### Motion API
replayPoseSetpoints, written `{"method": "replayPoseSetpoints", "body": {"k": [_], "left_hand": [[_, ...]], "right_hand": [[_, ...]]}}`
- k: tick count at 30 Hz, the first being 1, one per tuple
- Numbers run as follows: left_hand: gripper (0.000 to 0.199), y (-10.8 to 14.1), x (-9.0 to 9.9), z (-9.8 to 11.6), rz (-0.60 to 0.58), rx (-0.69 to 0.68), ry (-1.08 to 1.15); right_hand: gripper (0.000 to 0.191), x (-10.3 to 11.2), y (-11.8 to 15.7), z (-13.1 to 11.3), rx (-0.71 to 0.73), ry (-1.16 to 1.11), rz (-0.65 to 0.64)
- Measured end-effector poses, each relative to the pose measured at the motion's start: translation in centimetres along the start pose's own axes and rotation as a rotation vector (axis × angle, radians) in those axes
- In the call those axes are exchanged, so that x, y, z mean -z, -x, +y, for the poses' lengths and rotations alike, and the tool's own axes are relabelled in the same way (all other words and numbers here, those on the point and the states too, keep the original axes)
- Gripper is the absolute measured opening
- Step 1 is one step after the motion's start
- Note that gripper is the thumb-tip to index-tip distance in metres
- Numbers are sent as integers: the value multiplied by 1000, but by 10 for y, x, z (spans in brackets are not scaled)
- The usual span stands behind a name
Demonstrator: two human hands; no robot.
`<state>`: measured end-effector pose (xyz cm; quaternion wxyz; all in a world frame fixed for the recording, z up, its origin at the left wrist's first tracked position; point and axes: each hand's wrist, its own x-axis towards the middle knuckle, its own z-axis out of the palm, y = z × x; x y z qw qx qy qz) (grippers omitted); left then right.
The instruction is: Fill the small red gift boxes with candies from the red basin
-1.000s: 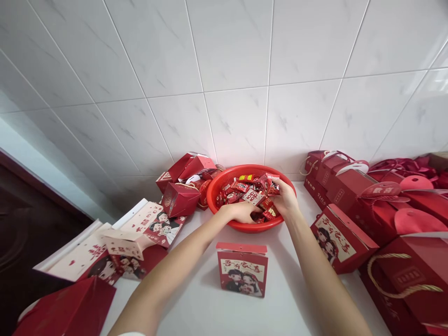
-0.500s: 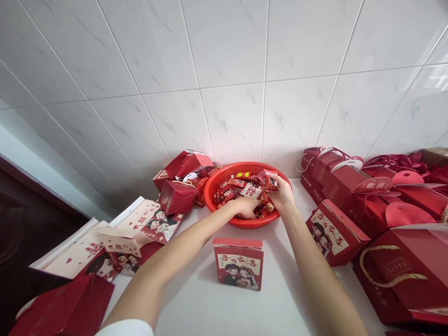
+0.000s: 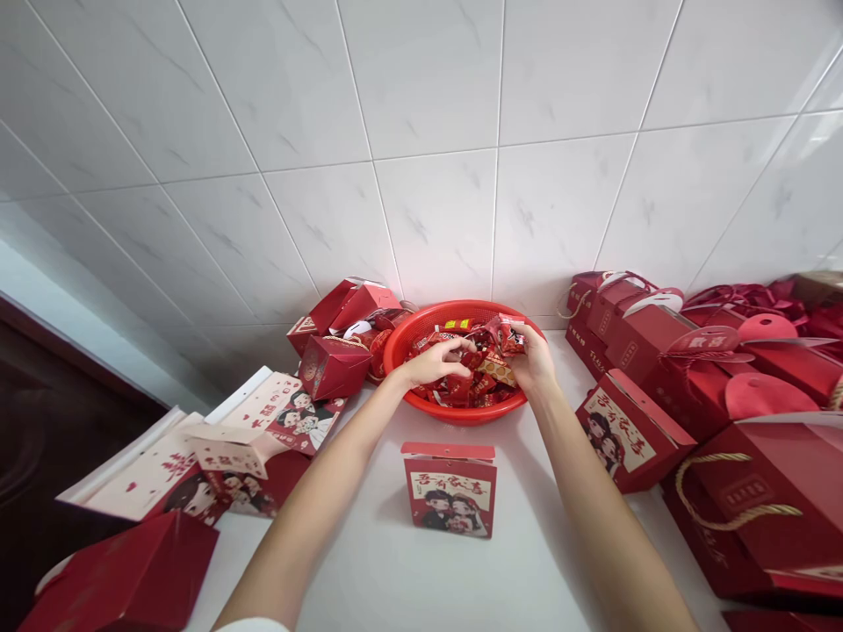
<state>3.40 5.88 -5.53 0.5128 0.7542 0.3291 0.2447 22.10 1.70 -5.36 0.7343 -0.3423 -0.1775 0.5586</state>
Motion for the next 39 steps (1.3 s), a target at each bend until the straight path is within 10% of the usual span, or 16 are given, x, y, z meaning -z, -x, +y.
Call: {"method": "replayPoseSetpoints", "body": {"k": [12,39], "left_hand": [[50,-1,1,-8,129,34,261],[37,0,2,-3,434,-97,100]], "right_hand": [[5,-6,7,-1,-16,-18,-39],[22,0,11,3,-94,255,-304]]}}
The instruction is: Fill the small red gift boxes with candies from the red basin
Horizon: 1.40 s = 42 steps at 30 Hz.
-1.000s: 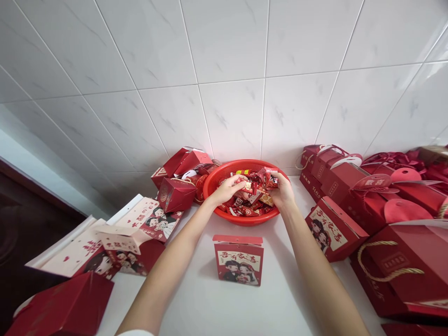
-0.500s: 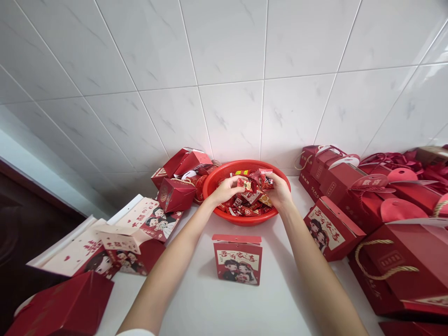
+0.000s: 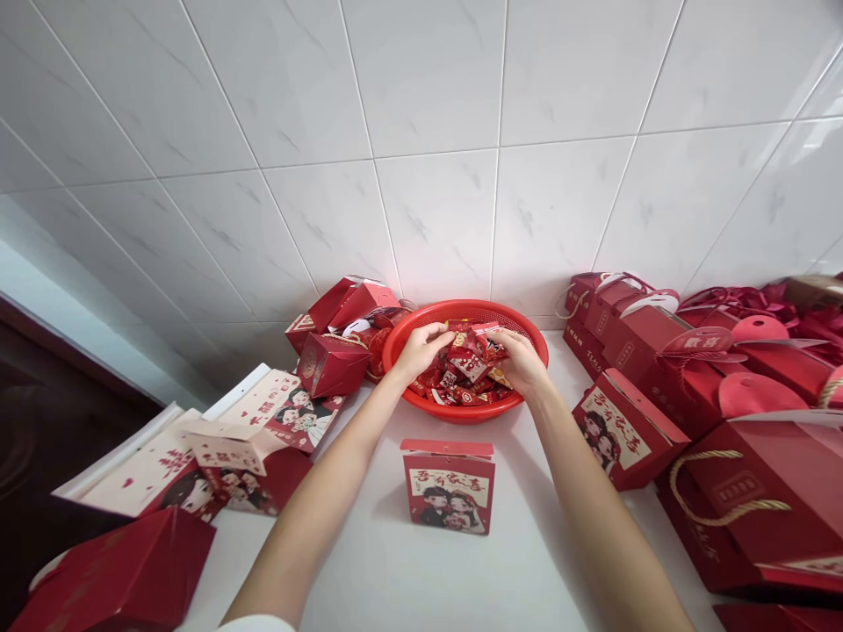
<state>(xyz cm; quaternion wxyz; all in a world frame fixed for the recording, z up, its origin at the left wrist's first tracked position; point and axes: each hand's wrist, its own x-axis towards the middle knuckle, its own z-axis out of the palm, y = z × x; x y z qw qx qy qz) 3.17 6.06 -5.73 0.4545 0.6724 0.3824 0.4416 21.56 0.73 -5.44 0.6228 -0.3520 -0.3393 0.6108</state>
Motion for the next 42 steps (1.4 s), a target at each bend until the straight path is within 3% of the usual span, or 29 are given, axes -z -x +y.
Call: {"method": "replayPoseSetpoints", "body": {"k": [4,11,16,22,25,29,35,42], "left_hand": [[43,-3,-1,-8,-63,13,-7],[46,0,-3,-3,-44,-13,11],[57,2,-3,3,-157,-11,84],[75,0,2,-6,-89,24,38],[80,2,4,-9,-109,25,28],[82,5,3,-9,-158,38,17],[77,12,1,0,-123,24,45],[70,19,5,9,-117,56,18]], "right_hand": [[26,-1,2,-3,43,-55,42],[34,-1,3,-3,29,-32,-9],[41,1,1,-2,36,-3,-53],[41,2,1,-2,44,-12,-39],[41,1,2,-3,22,-8,-45],[42,-1,4,-4,4,-3,-55],[42,0,4,-3,-11,19,-101],[40,2,3,-3,51,-13,-5]]}}
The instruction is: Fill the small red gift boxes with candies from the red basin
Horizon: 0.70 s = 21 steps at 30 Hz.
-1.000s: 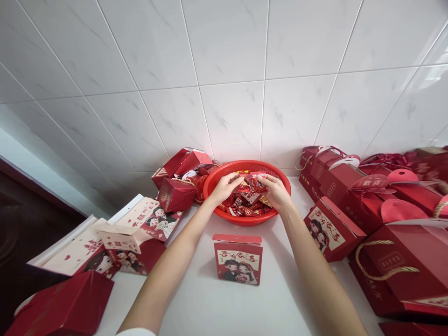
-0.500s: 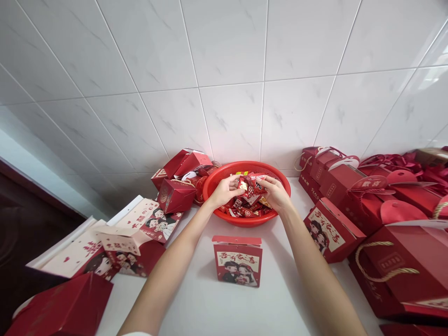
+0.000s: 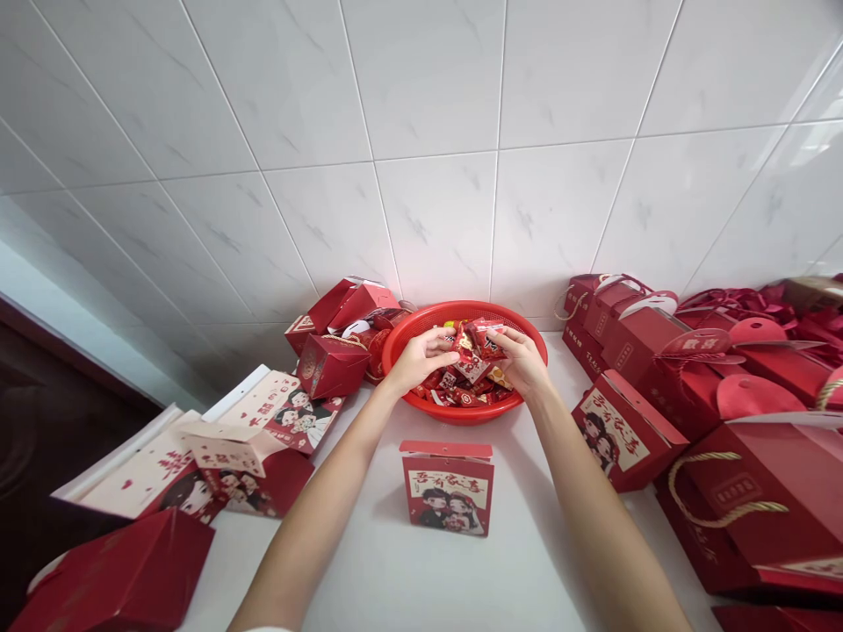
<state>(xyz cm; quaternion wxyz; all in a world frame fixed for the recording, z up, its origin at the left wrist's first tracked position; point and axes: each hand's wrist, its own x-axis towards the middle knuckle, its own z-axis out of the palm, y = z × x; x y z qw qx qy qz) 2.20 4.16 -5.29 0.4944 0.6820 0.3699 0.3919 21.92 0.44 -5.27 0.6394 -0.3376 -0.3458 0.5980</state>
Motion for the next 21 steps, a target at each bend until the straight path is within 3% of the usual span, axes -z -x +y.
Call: {"method": "replayPoseSetpoints", "body": {"k": [5,10,15,17,21], "left_hand": [[60,13,8,12,-3,-19,-98],[39,30,18,29,-119,-25,-229],[37,43,25,39,-204,-4,-293],[37,49,28,46,-295,10,-308],[43,67,37,65,-610,0,-257]], "right_hand": [[36,1,0,0,26,3,26],[36,-1,1,-2,28,-6,32],[38,-1,2,-5,29,7,15],[40,1,2,-5,31,27,2],[39,4,4,-8,50,70,8]]}}
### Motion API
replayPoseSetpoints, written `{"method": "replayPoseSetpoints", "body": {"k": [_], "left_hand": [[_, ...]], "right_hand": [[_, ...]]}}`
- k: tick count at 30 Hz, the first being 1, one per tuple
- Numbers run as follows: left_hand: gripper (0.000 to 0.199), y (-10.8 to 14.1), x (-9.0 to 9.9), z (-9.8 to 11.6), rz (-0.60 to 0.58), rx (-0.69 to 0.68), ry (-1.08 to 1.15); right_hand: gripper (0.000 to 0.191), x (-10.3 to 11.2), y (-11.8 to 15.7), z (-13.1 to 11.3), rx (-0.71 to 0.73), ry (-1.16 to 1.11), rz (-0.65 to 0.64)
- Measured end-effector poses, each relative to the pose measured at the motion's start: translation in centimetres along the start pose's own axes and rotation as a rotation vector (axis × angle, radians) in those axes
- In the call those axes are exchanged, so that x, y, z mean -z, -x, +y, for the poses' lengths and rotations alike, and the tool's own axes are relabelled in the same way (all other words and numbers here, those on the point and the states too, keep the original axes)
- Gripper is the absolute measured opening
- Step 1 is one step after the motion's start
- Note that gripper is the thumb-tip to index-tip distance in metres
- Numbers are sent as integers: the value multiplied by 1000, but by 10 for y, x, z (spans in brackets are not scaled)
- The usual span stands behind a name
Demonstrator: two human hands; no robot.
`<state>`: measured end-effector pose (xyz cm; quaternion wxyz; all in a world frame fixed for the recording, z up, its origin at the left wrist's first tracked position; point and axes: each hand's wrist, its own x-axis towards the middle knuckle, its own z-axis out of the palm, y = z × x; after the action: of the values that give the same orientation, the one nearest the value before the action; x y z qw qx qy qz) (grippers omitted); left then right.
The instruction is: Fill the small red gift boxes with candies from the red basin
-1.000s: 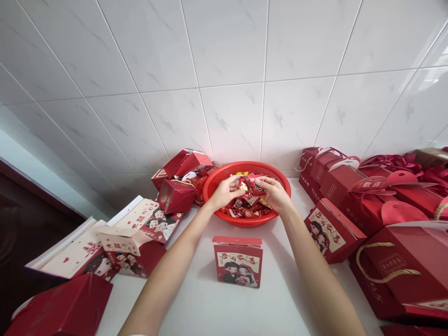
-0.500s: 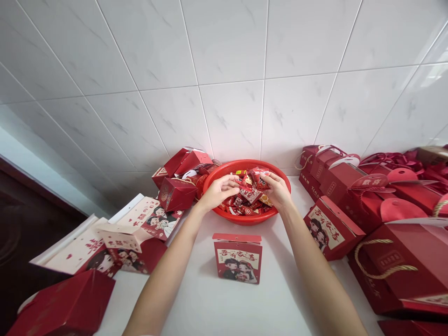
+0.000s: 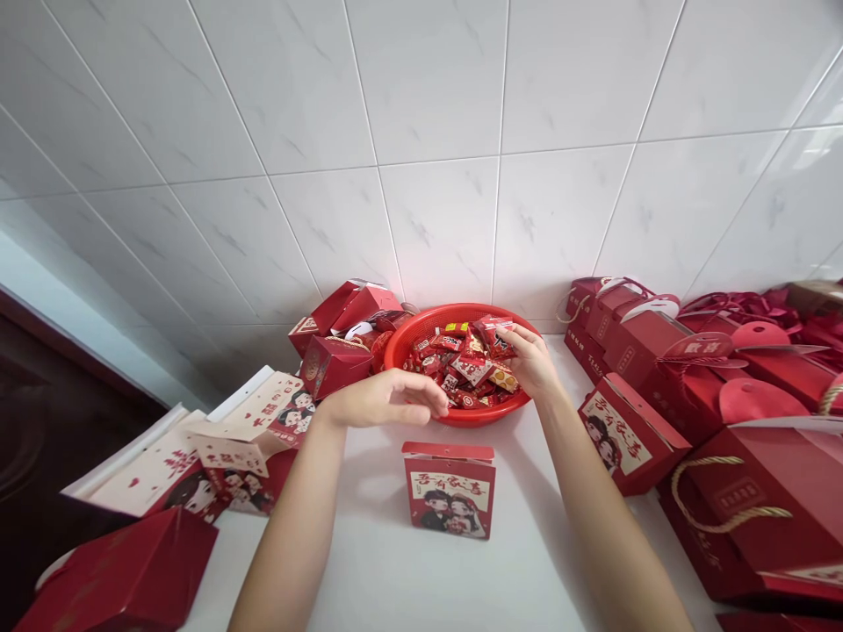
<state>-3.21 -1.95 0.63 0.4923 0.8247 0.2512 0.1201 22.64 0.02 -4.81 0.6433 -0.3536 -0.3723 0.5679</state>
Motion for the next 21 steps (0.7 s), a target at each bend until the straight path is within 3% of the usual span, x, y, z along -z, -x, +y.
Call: {"method": "replayPoseSetpoints", "body": {"k": [4,8,18,21], "left_hand": [[33,20,-3,19,-165,-100,-29],[25,26,-12,29,-202,-49,-158],[29,5,-26,16,188,-18,-196],[33,2,-27,13,226,31,-208]], "right_hand": [[34,-1,3,-7,36,-11,-7],[34,-4,8,-16,59,3,-27],[30,-2,24,-43,185,118,-79],[30,-1,33,-55,228,179,-118]]}}
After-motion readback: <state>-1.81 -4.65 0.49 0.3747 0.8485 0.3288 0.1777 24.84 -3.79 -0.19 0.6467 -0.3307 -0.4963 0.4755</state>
